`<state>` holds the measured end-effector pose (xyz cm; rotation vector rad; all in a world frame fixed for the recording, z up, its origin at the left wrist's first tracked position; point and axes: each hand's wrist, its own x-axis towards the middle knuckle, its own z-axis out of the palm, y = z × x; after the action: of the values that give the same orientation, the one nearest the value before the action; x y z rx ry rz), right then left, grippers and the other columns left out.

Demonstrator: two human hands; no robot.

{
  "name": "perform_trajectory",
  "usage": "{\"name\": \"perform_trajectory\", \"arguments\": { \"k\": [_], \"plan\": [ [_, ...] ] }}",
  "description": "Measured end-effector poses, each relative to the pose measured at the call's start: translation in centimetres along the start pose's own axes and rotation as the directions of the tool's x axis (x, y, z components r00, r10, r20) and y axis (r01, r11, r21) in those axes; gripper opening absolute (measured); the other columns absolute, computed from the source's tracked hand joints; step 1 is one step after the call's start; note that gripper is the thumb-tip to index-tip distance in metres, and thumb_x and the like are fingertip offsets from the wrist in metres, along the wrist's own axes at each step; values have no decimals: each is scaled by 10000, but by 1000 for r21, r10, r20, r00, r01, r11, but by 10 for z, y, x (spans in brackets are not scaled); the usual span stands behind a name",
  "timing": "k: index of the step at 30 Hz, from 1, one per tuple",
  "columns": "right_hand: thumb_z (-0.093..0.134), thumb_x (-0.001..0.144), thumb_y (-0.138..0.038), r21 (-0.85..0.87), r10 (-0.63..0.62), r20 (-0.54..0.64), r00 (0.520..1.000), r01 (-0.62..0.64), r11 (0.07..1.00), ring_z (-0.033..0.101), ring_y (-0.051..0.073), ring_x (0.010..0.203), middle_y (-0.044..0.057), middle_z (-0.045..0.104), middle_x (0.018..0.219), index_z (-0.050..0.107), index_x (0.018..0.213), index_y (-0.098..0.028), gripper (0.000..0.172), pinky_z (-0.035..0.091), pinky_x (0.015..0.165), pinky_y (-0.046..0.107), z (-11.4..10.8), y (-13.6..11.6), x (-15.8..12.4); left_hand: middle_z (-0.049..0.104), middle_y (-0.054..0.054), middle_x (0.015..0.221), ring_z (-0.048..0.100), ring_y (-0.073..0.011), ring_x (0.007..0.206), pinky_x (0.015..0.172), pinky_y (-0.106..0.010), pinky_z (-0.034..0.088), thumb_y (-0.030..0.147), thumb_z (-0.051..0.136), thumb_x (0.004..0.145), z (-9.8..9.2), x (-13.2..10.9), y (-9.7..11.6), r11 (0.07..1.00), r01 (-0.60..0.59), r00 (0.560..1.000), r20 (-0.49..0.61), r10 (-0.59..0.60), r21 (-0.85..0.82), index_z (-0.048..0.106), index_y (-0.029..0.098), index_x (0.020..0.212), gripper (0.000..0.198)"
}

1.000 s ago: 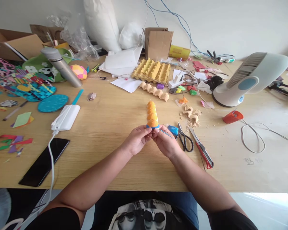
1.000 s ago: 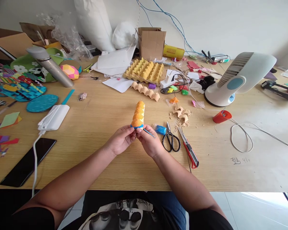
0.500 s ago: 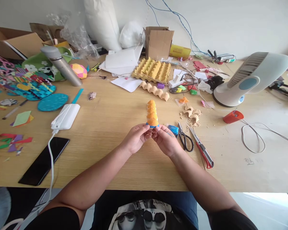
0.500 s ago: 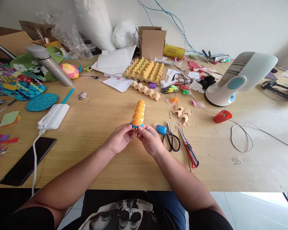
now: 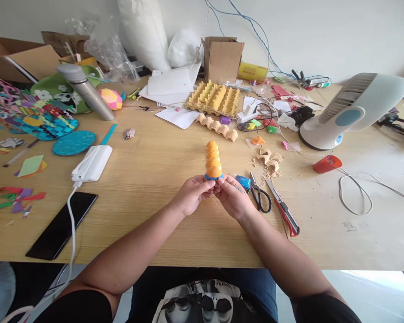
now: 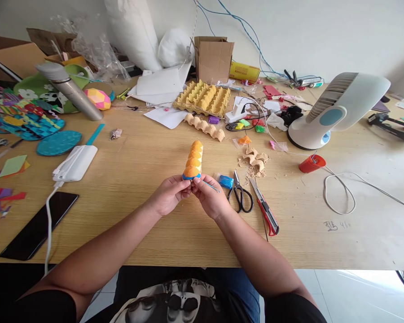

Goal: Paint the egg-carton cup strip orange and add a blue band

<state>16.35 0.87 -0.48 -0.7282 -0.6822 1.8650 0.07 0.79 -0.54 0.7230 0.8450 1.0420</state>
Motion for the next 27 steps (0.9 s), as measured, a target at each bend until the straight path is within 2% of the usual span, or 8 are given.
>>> {"name": "perform_trajectory", "arguments": {
  "k": [7, 11, 16, 20, 27],
  "plan": [
    [1011, 724, -445, 11, 1, 0, 1000, -1, 1000, 546, 126, 714, -16, 658, 769, 754, 797, -202, 362, 497, 747, 293, 0, 0, 0, 657, -19, 700, 514, -92, 626, 582, -239, 382, 369, 962, 664, -1, 0, 4, 997, 77, 997, 6, -77, 5, 784, 149, 754, 296],
    [1003, 738, -429, 30, -7, 1, 1000, 7, 1000, 529, 126, 712, -26, 622, 759, 739, 790, -203, 352, 487, 736, 292, 1, -2, 0, 715, -50, 778, 495, -97, 627, 587, -260, 364, 344, 941, 645, -2, -1, 5, 989, 86, 996, 20, -89, 120, 762, 159, 697, 263],
    [996, 742, -424, 49, -23, -13, 1000, 23, 999, 523, 128, 711, -38, 584, 748, 721, 797, -214, 349, 475, 736, 295, 0, -3, 1, 729, -60, 804, 522, -137, 686, 634, -288, 384, 443, 894, 756, -6, -1, 5, 959, -66, 997, 67, 49, 276, 833, 171, 830, 288],
    [998, 734, -423, 45, -1, -28, 1000, 2, 999, 510, 120, 705, -34, 604, 764, 732, 816, -215, 347, 449, 709, 279, -1, -2, 2, 652, -32, 743, 491, -128, 664, 618, -278, 362, 567, 875, 795, -6, -1, 7, 968, -78, 996, 50, 68, 237, 777, 167, 789, 411],
    [1012, 707, -410, 53, 39, -37, 999, -37, 998, 470, 107, 677, -37, 594, 759, 724, 800, -213, 361, 430, 682, 276, -3, 0, 2, 543, 11, 670, 430, -114, 637, 605, -268, 345, 513, 918, 767, -4, 1, 5, 970, -156, 986, -24, 163, 187, 720, 173, 735, 395]
  ]
}}
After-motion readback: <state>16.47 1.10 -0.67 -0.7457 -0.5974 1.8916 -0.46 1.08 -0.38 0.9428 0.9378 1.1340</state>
